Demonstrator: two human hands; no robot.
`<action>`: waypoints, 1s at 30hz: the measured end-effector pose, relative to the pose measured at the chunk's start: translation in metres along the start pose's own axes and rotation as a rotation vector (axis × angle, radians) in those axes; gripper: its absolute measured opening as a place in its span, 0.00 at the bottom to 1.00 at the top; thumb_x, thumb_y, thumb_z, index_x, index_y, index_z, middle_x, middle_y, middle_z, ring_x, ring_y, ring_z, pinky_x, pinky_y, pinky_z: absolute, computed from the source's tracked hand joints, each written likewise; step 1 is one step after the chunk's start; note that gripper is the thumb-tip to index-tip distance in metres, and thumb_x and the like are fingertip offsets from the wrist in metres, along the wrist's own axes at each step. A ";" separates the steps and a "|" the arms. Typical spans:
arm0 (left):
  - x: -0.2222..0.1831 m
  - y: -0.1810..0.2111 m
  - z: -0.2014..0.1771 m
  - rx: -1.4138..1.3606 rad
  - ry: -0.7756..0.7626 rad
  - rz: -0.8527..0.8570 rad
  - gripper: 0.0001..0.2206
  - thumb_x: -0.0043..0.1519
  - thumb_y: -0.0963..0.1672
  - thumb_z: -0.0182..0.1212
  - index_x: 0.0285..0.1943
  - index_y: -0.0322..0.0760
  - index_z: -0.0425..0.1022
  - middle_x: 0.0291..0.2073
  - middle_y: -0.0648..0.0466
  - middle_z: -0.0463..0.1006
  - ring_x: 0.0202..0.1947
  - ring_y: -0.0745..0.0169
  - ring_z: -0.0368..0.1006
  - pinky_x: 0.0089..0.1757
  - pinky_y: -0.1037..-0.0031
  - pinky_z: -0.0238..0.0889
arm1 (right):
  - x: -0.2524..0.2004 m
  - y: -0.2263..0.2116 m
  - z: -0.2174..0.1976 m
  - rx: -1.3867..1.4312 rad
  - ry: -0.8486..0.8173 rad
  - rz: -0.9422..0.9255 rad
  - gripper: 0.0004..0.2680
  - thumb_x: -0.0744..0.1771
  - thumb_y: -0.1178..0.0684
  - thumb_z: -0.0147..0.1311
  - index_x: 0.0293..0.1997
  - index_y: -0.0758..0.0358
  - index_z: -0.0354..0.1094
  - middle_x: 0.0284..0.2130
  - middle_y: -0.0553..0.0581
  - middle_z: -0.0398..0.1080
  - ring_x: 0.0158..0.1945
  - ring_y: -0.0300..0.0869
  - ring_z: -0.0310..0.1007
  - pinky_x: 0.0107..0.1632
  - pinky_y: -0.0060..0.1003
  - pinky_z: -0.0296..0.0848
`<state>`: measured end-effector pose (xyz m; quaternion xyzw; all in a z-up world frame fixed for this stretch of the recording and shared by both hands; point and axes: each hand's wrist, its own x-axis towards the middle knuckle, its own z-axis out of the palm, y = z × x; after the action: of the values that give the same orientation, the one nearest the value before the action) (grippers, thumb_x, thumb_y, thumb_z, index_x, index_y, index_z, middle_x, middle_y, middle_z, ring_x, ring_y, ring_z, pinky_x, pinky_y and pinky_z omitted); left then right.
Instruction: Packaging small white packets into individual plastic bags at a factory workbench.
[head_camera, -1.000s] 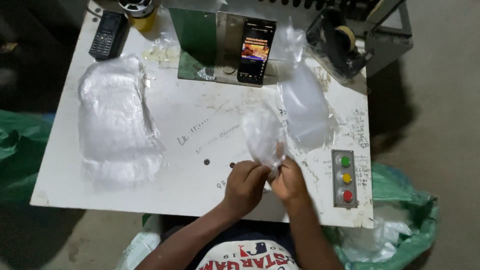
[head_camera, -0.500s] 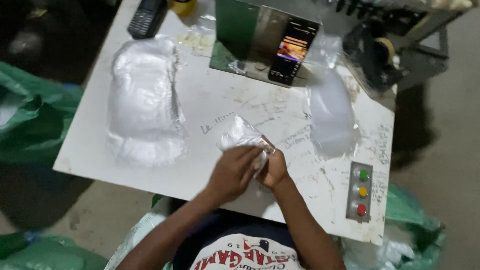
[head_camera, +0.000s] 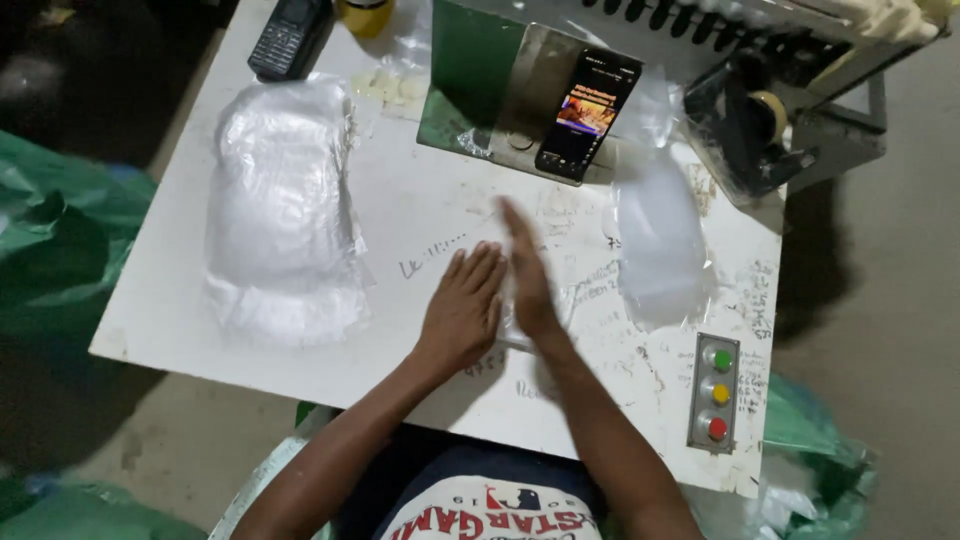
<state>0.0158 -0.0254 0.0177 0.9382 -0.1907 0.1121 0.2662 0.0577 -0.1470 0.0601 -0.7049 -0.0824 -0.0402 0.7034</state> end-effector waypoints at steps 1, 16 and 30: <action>-0.004 -0.003 -0.002 0.095 -0.035 -0.004 0.23 0.68 0.47 0.42 0.68 0.30 0.71 0.69 0.42 0.68 0.75 0.45 0.54 0.73 0.57 0.32 | -0.003 0.009 0.009 -0.144 -0.082 -0.032 0.22 0.75 0.43 0.29 0.78 0.64 0.42 0.74 0.63 0.47 0.76 0.49 0.42 0.77 0.47 0.36; -0.021 0.001 0.055 -0.020 0.162 0.171 0.17 0.65 0.44 0.56 0.62 0.30 0.72 0.63 0.34 0.69 0.66 0.32 0.64 0.61 0.52 0.55 | 0.026 0.065 -0.071 0.328 -0.130 0.233 0.17 0.73 0.50 0.38 0.70 0.64 0.59 0.64 0.67 0.64 0.65 0.55 0.65 0.65 0.48 0.63; -0.051 0.066 -0.022 -1.219 0.025 -0.838 0.16 0.71 0.50 0.52 0.50 0.35 0.79 0.36 0.51 0.76 0.37 0.61 0.68 0.41 0.67 0.64 | -0.106 -0.005 -0.115 0.054 -0.308 0.634 0.15 0.62 0.65 0.67 0.53 0.70 0.72 0.40 0.64 0.80 0.42 0.47 0.81 0.42 0.46 0.83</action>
<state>-0.0602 -0.0500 0.0499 0.6167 0.1580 -0.1141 0.7627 -0.0405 -0.2683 0.0477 -0.6743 0.0344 0.2892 0.6786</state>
